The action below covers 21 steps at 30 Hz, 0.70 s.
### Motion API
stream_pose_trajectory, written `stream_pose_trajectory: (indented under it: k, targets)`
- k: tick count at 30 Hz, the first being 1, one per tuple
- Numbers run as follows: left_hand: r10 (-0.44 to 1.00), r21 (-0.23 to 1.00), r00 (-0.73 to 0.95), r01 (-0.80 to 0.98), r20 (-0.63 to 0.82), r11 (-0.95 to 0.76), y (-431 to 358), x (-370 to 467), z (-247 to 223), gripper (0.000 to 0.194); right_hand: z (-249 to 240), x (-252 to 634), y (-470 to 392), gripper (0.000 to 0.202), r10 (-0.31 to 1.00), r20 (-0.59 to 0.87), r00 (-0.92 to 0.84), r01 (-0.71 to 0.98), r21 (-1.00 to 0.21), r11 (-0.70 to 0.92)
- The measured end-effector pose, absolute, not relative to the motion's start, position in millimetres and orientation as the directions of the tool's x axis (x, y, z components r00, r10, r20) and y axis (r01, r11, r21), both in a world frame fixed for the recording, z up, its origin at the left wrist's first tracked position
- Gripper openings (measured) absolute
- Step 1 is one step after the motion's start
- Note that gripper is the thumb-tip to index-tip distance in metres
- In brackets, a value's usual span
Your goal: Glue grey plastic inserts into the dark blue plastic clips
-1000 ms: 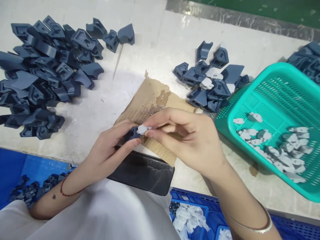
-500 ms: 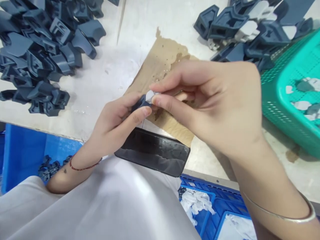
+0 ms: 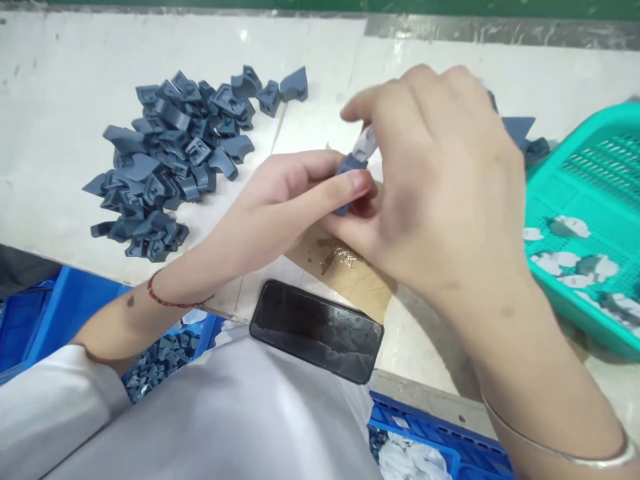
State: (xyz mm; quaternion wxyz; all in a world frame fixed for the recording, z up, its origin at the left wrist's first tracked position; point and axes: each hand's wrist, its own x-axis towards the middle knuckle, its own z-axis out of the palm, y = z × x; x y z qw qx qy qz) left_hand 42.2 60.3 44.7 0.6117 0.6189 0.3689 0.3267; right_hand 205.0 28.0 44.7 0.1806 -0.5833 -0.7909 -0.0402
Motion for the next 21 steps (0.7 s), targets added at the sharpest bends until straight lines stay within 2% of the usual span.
stream_pose_trajectory:
  k: [3, 7, 11, 16, 21]
  targets:
    - [0.747, 0.999, 0.664, -0.019, 0.032, -0.026, 70.4, 49.3, 33.5, 0.027, 40.2, 209.5, 29.6, 0.045, 0.888, 0.4, -0.227, 0.943, -0.139, 0.304]
    - [0.715, 0.99, 0.689, -0.025, 0.117, -0.138, 70.7, 48.2, 21.2, 0.021, 30.9, 210.2, 23.6, 0.047, 0.91, 0.385, -0.157, 0.908, -0.305, 0.286]
    - [0.725, 0.98, 0.682, 0.058, 0.099, -0.188, 69.9, 41.5, 18.5, 0.022, 27.4, 205.8, 21.7, 0.04, 0.92, 0.371, -0.125, 0.871, -0.404, 0.281]
    - [0.756, 0.959, 0.647, 0.138, 0.103, -0.249, 69.3, 34.8, 18.5, 0.025, 29.2, 201.0, 23.0, 0.047, 0.908, 0.384, -0.167, 0.864, -0.386, 0.322]
    - [0.79, 0.923, 0.582, 0.165, 0.194, -0.348, 65.4, 35.5, 17.3, 0.028, 29.5, 200.6, 23.0, 0.055, 0.885, 0.436, -0.161, 0.912, -0.278, 0.303]
